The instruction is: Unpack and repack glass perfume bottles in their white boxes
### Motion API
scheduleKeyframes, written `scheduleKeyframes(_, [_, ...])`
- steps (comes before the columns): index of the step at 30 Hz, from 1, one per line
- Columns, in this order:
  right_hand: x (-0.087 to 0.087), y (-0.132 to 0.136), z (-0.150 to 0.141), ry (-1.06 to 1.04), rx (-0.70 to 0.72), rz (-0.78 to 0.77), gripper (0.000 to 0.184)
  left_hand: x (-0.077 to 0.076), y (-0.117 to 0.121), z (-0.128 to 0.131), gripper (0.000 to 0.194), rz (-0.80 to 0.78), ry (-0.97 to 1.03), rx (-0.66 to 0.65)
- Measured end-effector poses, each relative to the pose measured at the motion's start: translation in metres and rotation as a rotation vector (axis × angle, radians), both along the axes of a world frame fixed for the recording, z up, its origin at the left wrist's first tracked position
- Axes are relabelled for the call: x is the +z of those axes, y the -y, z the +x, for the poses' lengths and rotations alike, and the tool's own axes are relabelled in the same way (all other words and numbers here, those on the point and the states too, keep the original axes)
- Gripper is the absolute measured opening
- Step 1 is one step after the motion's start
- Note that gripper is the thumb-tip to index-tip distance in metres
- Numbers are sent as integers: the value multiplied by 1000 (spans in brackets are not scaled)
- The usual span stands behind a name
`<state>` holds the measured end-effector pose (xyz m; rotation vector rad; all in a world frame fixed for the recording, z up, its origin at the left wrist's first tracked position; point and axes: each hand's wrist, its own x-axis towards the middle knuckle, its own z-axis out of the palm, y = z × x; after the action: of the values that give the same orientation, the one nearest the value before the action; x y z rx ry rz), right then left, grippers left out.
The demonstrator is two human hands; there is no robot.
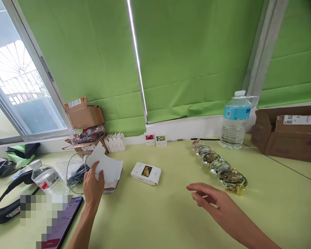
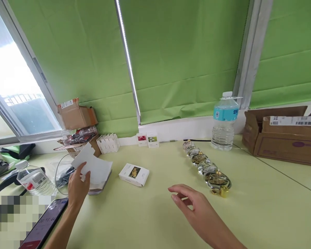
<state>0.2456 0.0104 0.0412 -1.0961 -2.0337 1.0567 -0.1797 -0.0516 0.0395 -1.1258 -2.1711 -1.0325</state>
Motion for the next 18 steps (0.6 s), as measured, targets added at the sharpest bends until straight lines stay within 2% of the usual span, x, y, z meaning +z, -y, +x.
scheduleKeyframes(4, [-3,-2,2,57,-13,29,43,-8,4,-11,38,-79,-136,13])
scheduleKeyframes(9, [-5,-5,1,110,-6,47,44,-10,6,-18,35,-121,-150,53])
scheduleKeyframes(14, [-4,-4,1,131,5,68,43,-18,5,-33,33,-154,-163,-53])
scheduleKeyframes(18, [-6,-5,3,141,-6,64,43,-19,5,-38,35,-127,-178,-90])
